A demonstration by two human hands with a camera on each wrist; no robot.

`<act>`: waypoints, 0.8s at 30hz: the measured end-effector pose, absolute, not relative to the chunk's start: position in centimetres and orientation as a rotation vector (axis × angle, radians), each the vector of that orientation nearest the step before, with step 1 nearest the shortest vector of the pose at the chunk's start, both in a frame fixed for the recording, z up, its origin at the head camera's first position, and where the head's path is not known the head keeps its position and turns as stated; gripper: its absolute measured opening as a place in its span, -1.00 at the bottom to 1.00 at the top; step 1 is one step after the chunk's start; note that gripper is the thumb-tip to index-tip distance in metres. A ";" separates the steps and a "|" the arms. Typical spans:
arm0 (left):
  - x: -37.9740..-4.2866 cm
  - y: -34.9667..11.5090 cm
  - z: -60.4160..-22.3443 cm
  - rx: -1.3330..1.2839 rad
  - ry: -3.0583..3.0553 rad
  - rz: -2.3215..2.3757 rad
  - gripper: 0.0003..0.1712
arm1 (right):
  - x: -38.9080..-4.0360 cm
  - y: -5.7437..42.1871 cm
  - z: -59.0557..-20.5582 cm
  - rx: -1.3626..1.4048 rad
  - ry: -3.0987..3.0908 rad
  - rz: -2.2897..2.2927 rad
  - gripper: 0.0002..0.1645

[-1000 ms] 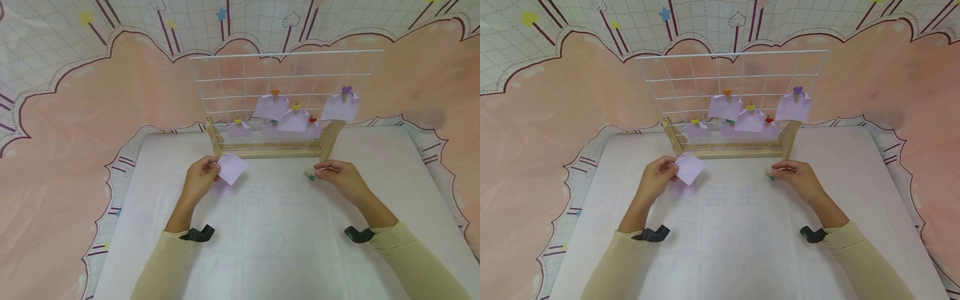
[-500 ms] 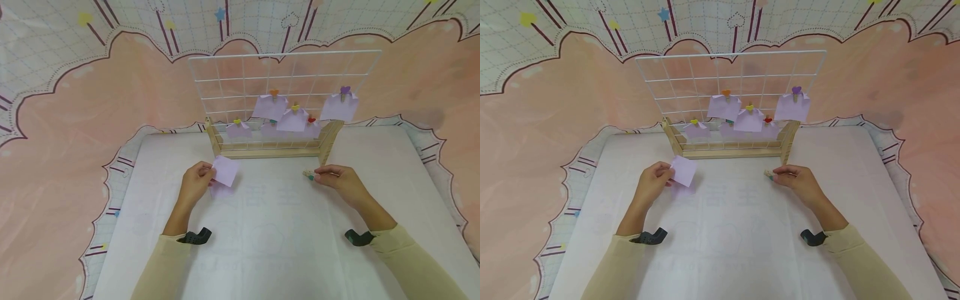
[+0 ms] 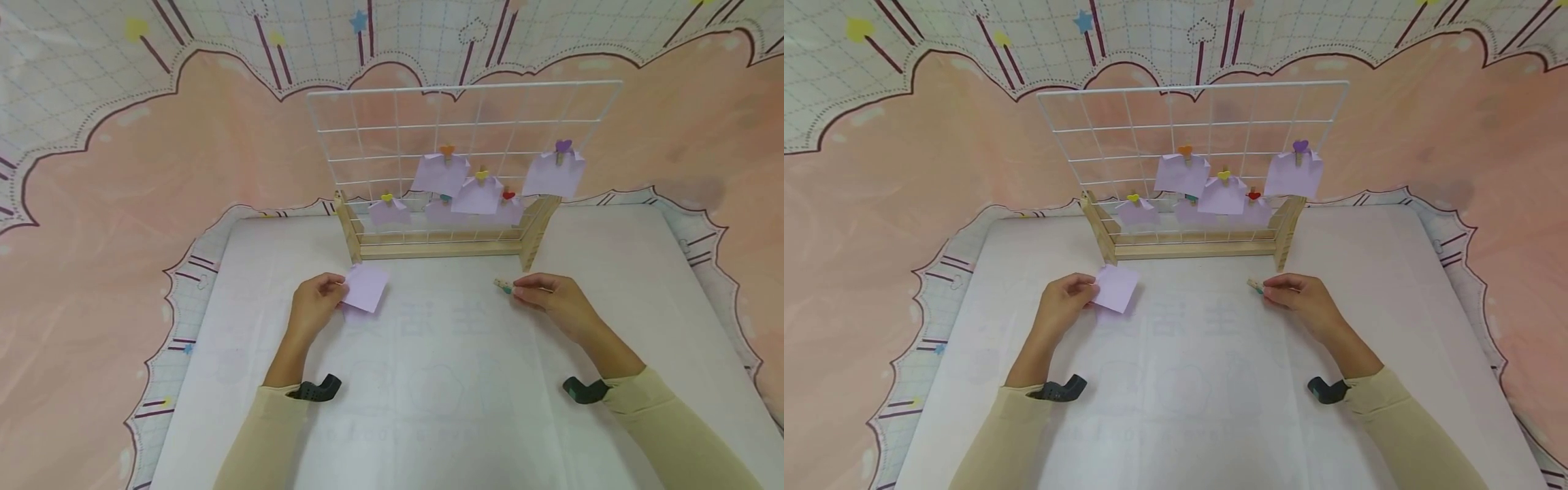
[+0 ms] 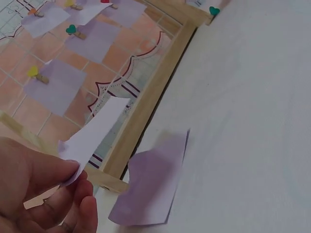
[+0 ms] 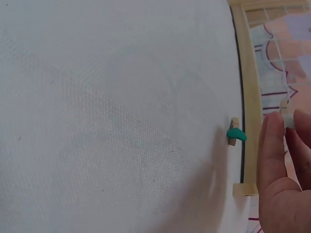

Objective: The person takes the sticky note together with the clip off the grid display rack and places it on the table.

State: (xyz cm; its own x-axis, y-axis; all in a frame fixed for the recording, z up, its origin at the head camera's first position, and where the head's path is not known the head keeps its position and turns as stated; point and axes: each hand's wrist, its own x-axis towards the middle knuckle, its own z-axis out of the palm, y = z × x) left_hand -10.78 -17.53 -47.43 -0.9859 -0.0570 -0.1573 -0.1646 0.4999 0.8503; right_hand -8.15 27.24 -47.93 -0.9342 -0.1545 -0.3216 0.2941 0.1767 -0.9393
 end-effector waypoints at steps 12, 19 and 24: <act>-10.3 -18.8 -48.5 -0.111 2.723 1.307 -0.83 | -8.0 27.1 -48.2 0.158 2.259 -1.622 -0.48; -10.3 -19.0 -48.8 0.008 2.767 1.152 -0.86 | -7.8 27.1 -48.5 0.169 2.300 -1.538 -0.52; -10.5 -18.7 -49.1 0.079 2.801 1.106 -0.84 | -7.8 27.0 -48.8 0.139 2.336 -1.525 -0.55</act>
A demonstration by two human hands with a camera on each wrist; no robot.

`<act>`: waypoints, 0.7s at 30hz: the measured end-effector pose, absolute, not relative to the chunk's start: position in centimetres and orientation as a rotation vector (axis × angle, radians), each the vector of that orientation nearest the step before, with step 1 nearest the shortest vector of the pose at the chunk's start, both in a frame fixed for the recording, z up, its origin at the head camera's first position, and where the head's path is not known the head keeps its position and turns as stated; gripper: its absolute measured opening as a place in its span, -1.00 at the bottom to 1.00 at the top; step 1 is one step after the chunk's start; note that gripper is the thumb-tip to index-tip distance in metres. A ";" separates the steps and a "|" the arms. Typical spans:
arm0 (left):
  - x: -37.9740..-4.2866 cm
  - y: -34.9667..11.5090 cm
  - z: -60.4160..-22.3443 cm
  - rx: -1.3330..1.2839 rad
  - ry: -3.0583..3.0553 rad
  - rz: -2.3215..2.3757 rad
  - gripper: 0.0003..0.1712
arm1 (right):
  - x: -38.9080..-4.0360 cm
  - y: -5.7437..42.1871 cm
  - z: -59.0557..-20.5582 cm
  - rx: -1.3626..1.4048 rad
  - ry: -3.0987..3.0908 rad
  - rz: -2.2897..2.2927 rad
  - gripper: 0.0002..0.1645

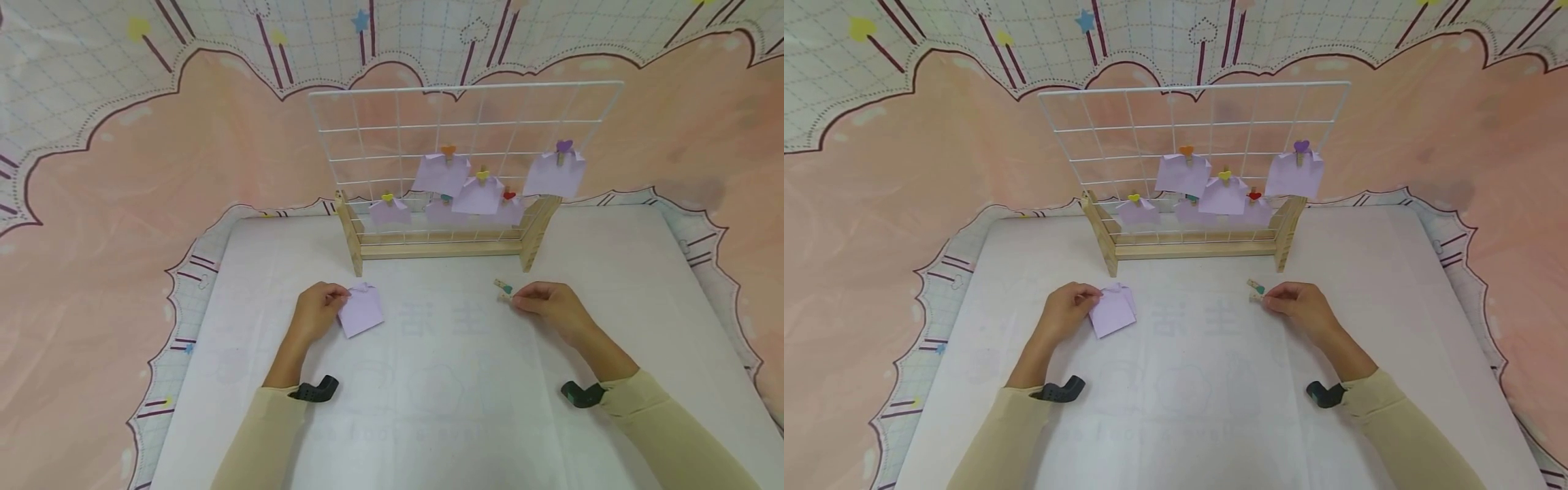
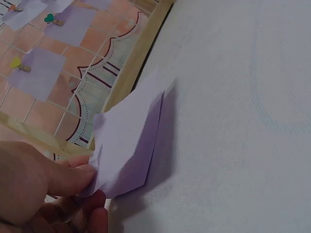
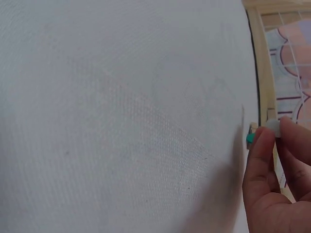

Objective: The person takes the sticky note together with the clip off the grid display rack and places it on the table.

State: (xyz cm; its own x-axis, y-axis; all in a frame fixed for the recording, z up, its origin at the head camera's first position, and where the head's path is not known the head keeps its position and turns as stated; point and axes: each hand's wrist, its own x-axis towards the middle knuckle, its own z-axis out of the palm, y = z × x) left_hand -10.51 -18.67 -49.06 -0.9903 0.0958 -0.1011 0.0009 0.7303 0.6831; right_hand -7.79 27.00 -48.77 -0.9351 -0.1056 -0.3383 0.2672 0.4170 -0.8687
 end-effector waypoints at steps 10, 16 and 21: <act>-11.0 -18.1 -49.1 0.106 2.851 1.161 -0.91 | -7.9 26.8 -49.2 0.129 2.482 -1.350 -0.60; -11.1 -17.7 -49.3 0.041 2.873 1.206 -0.91 | -8.1 26.5 -49.2 0.157 2.516 -1.321 -0.60; -11.2 -17.5 -49.5 -0.021 2.852 1.239 -0.88 | -8.4 26.2 -49.3 0.179 2.523 -1.302 -0.60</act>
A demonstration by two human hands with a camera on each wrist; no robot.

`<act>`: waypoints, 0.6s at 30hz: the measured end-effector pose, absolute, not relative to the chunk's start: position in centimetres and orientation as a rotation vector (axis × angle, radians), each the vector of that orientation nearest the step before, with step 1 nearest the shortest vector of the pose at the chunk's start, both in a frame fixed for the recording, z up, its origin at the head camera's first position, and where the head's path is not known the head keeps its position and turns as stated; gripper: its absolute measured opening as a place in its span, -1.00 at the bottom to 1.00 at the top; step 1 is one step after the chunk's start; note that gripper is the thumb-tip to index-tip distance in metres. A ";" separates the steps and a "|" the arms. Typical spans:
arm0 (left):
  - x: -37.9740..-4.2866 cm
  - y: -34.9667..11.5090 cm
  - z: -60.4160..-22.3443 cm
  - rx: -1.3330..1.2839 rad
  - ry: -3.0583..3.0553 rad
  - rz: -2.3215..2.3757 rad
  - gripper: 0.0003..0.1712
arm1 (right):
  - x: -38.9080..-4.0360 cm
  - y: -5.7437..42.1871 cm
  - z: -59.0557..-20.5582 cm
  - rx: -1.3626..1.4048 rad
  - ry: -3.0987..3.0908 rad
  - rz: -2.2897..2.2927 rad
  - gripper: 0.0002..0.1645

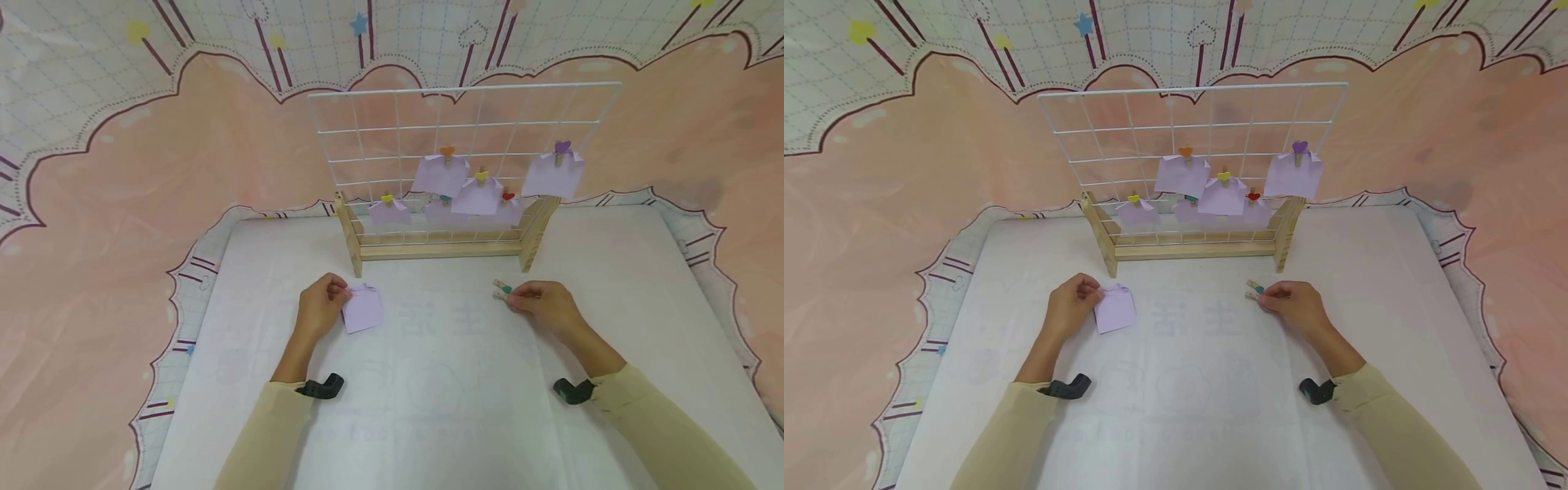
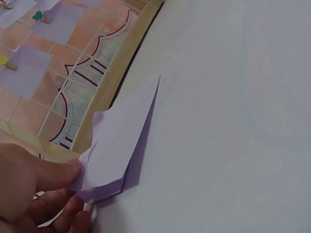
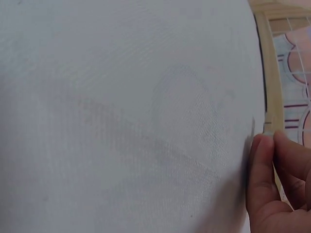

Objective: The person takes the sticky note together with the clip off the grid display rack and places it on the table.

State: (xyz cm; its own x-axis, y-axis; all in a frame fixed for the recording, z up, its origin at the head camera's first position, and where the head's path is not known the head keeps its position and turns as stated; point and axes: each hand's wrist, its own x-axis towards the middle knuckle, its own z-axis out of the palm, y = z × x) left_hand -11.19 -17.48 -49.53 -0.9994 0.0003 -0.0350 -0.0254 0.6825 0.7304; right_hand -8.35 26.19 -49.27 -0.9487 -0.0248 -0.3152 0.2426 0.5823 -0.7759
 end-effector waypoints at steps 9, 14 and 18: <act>-11.2 -17.5 -50.0 -0.060 2.799 1.279 -0.85 | -8.7 25.9 -49.4 0.203 2.503 -1.358 -0.61; -11.3 -17.6 -50.1 -0.049 2.794 1.293 -0.84 | -8.8 25.9 -49.6 0.209 2.521 -1.342 -0.62; -11.3 -17.6 -50.2 -0.045 2.801 1.295 -0.84 | -8.9 25.9 -49.6 0.216 2.523 -1.341 -0.62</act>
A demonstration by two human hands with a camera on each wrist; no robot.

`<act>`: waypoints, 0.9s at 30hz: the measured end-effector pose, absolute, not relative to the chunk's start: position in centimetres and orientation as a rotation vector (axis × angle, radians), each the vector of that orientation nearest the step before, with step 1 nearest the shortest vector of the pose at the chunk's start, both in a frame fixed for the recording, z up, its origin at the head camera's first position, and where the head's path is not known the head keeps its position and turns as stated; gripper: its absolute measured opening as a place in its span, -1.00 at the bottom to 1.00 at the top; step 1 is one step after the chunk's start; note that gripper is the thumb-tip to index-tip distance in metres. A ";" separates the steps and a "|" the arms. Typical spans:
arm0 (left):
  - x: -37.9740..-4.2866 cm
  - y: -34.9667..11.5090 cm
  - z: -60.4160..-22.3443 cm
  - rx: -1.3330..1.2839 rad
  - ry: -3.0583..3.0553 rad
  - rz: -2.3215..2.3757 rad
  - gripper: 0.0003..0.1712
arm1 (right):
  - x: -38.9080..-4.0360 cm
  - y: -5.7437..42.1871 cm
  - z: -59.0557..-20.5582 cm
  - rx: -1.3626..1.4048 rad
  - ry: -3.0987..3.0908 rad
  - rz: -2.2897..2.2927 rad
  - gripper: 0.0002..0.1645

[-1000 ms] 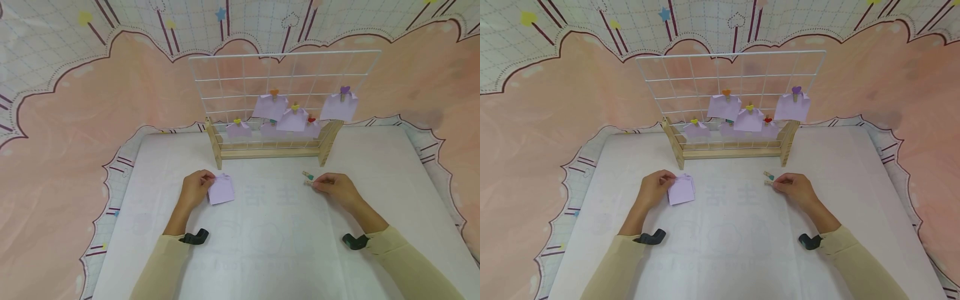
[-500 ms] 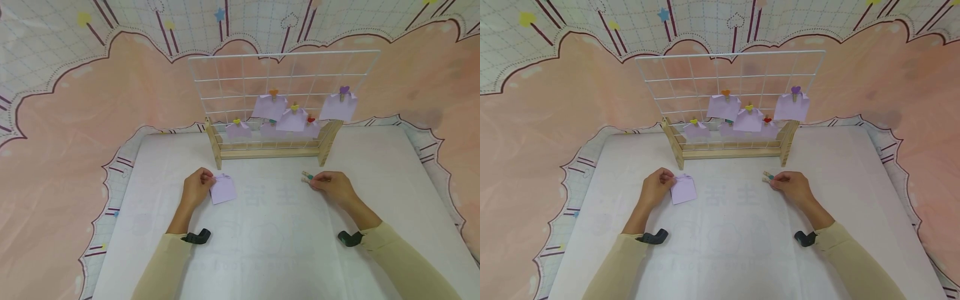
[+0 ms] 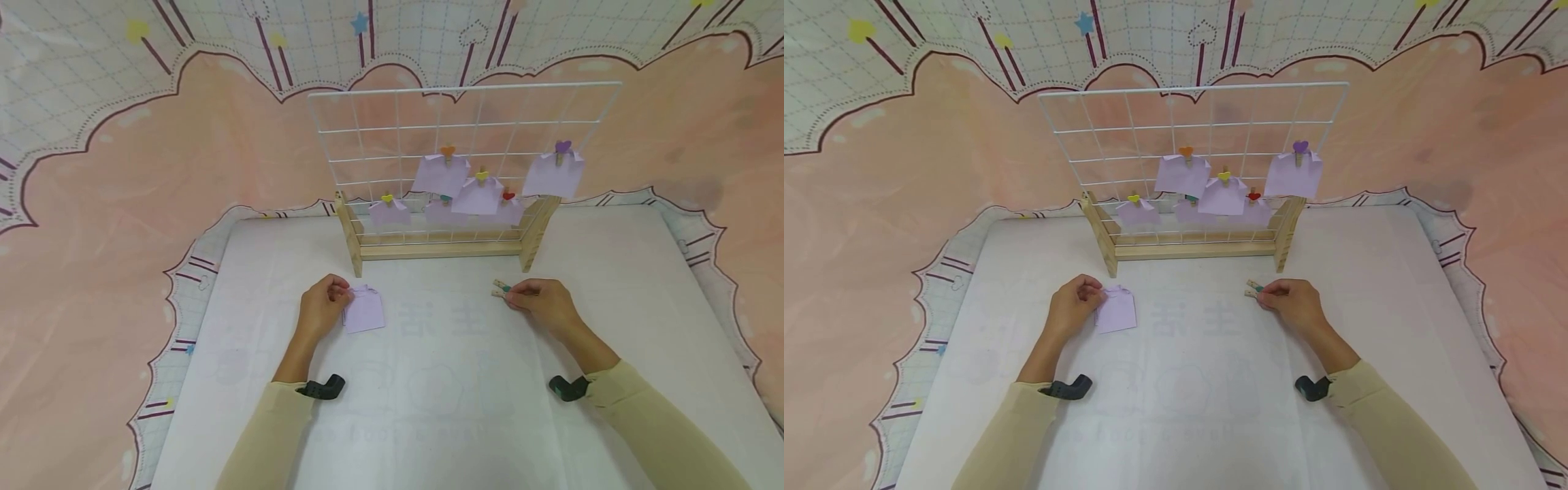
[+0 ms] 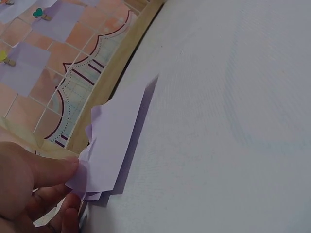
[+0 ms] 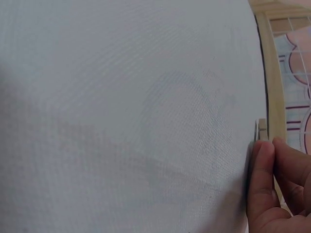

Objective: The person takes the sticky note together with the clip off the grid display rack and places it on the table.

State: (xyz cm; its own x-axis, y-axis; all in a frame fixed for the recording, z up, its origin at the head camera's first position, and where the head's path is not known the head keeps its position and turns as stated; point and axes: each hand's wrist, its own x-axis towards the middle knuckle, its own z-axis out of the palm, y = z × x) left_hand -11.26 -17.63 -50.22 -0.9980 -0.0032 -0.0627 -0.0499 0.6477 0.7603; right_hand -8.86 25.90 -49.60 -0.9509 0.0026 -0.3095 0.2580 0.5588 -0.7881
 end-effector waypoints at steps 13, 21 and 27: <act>-11.1 -17.7 -50.2 -0.019 2.835 1.284 -0.77 | -8.8 25.8 -49.4 0.238 2.513 -1.321 -0.62; -11.0 -17.7 -50.0 -0.042 2.817 1.296 -0.71 | -8.8 25.9 -49.1 0.295 2.525 -1.266 -0.56; -11.0 -17.8 -50.1 -0.048 2.834 1.298 -0.69 | -8.9 26.1 -48.9 0.308 2.519 -1.267 -0.59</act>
State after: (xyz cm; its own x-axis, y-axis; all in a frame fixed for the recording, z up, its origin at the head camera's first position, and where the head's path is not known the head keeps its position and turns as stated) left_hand -11.04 -17.84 -50.08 -0.9992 -0.0181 -0.0348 -0.0382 0.6527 0.7567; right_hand -8.86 26.06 -48.89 -0.9307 0.0543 -0.3616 0.3226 0.5874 -0.7422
